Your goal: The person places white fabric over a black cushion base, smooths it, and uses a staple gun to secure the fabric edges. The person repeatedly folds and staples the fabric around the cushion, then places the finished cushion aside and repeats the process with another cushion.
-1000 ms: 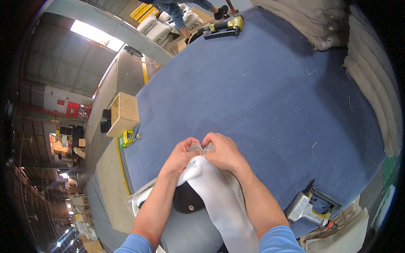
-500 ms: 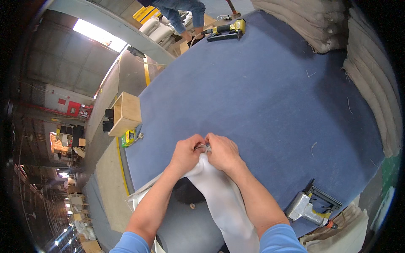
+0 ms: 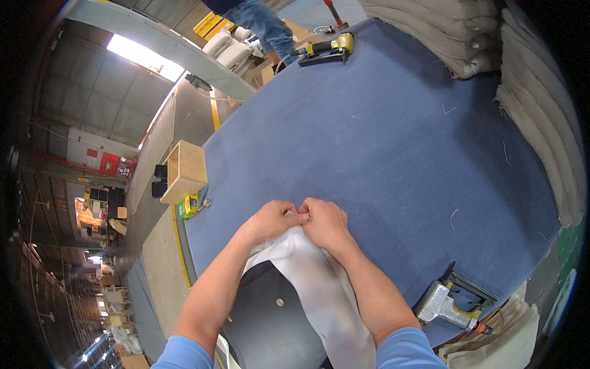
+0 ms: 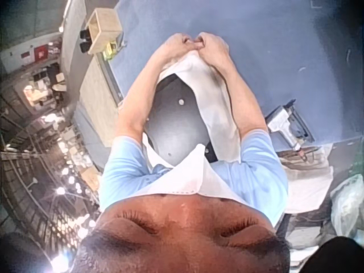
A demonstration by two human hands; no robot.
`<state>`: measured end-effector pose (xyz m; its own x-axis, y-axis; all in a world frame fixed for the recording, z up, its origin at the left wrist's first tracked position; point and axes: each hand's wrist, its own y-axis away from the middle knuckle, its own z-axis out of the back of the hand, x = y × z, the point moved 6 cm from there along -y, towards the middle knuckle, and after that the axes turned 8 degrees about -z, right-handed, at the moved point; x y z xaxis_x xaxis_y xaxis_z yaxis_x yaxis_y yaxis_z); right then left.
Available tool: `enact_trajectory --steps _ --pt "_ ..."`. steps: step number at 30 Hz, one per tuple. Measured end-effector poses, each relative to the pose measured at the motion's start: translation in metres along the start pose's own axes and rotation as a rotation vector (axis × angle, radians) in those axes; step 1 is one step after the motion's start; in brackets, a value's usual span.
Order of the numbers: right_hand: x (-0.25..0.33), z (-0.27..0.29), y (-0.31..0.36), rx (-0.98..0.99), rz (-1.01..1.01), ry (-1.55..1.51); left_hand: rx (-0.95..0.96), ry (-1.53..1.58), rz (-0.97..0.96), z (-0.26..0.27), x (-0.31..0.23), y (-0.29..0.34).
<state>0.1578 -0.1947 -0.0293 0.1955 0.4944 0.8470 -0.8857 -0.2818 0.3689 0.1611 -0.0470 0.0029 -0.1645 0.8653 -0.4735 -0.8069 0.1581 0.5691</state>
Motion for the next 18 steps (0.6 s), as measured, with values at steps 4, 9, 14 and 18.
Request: enact_trajectory --steps 4,9,14,18 --pt "-0.004 0.003 -0.002 0.024 -0.013 -0.011 0.016 -0.049 -0.024 -0.001 0.0 -0.006" --pt "-0.006 0.002 -0.005 0.014 -0.034 0.047 0.051 -0.113 0.0 0.0 -0.006 -0.008" --pt "-0.002 -0.001 -0.002 0.038 0.028 0.079 0.08 -0.167 -0.049 0.001 -0.004 -0.006" --pt "-0.005 -0.001 -0.003 0.021 0.019 0.054 0.158 -0.123 0.019 0.002 -0.008 -0.005"
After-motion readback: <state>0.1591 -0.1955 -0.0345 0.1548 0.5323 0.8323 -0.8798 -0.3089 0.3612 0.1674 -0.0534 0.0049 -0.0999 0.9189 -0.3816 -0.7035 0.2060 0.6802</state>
